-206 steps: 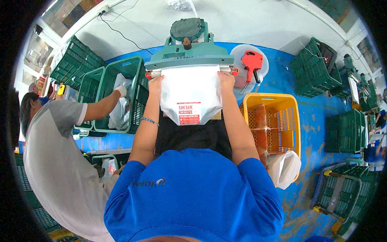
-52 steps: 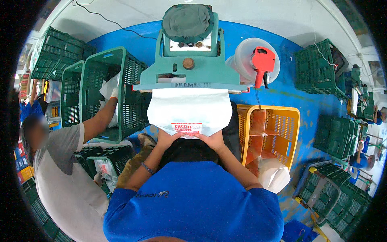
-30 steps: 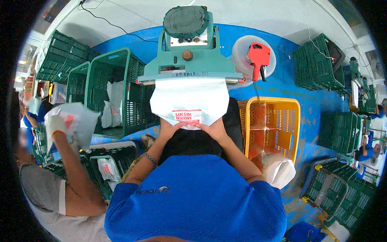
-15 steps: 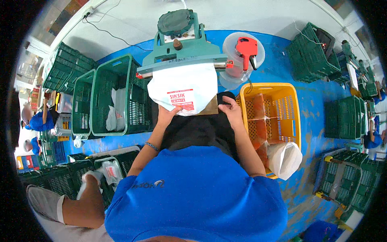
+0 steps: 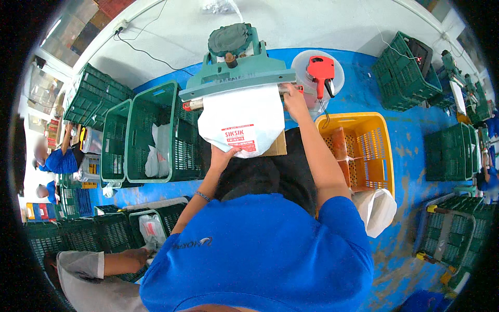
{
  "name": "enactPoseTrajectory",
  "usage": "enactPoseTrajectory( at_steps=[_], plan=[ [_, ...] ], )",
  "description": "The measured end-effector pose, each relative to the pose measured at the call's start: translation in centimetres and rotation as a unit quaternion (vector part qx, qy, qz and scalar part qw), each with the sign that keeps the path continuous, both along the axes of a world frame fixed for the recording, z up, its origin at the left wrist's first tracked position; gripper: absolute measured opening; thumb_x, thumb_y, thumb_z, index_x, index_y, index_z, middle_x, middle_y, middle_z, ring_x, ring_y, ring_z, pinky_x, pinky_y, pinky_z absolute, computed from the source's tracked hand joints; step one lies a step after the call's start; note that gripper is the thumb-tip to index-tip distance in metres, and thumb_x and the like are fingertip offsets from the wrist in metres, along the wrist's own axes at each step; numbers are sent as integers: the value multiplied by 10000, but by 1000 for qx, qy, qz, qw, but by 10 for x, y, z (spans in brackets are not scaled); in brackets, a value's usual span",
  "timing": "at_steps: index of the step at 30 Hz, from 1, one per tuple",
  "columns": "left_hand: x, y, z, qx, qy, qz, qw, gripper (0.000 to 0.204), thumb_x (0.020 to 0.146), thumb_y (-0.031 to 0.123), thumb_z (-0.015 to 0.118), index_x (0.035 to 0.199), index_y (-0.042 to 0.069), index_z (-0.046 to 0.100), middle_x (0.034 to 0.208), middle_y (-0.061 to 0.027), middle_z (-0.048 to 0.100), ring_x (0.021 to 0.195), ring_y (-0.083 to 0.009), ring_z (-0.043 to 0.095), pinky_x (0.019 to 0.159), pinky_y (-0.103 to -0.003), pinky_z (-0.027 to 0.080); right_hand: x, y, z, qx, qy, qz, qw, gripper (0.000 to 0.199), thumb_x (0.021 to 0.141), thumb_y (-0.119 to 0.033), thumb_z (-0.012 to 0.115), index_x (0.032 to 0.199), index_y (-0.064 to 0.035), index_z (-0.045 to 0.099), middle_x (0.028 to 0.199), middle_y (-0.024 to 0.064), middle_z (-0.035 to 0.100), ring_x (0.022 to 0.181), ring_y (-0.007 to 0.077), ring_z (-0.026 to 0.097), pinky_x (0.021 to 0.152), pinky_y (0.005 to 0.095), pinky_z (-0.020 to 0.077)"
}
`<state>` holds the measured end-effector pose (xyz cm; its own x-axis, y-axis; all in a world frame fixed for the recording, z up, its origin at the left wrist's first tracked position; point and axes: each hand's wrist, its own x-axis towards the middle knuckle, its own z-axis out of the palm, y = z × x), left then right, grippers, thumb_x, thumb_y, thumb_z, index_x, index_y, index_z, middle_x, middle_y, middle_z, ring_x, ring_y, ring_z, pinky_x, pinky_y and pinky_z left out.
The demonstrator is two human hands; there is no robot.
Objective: The person repeatedly picks white plastic bags from a yellow basket, places each bag on a heat-sealing machine, and uses a red handheld heat gun to seal the top edge. Sealed bags are placed into a green basket. The person occasionally moves the yellow basket and continues the cycle.
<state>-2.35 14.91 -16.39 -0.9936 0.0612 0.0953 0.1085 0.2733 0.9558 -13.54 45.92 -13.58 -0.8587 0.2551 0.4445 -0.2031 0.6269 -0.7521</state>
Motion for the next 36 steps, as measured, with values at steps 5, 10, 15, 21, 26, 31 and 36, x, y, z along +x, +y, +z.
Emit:
enactPoseTrajectory(
  at_steps=[5, 10, 15, 21, 26, 31, 36],
  plan=[
    [-3, -2, -2, -12, -19, -27, 999, 753, 562, 248, 895, 1140, -49, 515, 1086, -177, 609, 1009, -300, 595, 865, -383, 480, -21, 23, 6, -250, -236, 204, 916, 307, 837, -180, 472, 1083, -72, 621, 689, 48, 567, 558, 128, 499, 523, 300, 402],
    [-4, -6, 3, 25, -46, -28, 998, 729, 557, 205, 895, 1136, -50, 532, 1114, -151, 597, 1048, -269, 579, 900, -366, 469, 34, 3, 38, -519, -173, 83, 833, 280, 900, -270, 486, 1023, -62, 629, 679, 22, 557, 585, 105, 469, 560, 263, 375],
    [-10, -25, 29, 133, -158, -13, 978, 612, 735, 89, 745, 1263, -23, 457, 1168, -115, 578, 1087, -221, 558, 924, -344, 455, 92, -43, 40, -517, -155, 57, 840, 305, 915, -299, 581, 1045, -28, 630, 780, 5, 631, 705, 91, 559, 663, 232, 433],
    [-79, -55, 58, 208, -53, 81, 973, 456, 974, 305, 484, 1354, 56, 451, 1071, -92, 627, 1013, -148, 572, 879, -308, 445, 90, -46, 35, -463, -190, 98, 860, 250, 862, -162, 664, 1064, -16, 643, 980, 21, 666, 861, 91, 584, 796, 250, 438],
    [-132, -53, 56, 19, -74, 95, 993, 354, 915, 141, 461, 1247, 42, 534, 630, -71, 625, 549, -140, 598, 554, -283, 474, 91, -46, 33, -479, -197, 108, 849, 306, 856, -173, 672, 1113, -12, 631, 1021, 33, 666, 904, 102, 595, 832, 249, 434],
    [-155, -56, 58, 54, -159, 13, 986, 230, 862, 167, 484, 872, 51, 683, 516, -37, 530, 413, -106, 444, 425, -282, 355, 90, -48, 38, -478, -192, 85, 853, 239, 869, -181, 667, 1020, 3, 646, 921, 23, 662, 801, 87, 576, 748, 239, 441],
    [-113, -69, 52, 304, -175, 73, 934, 301, 899, 264, 521, 1107, 66, 609, 783, -14, 597, 710, -103, 530, 668, -306, 432, 89, -52, 62, -458, -237, 89, 852, 247, 877, -164, 657, 1054, 8, 654, 947, 32, 668, 832, 105, 583, 767, 258, 454]
  ],
)
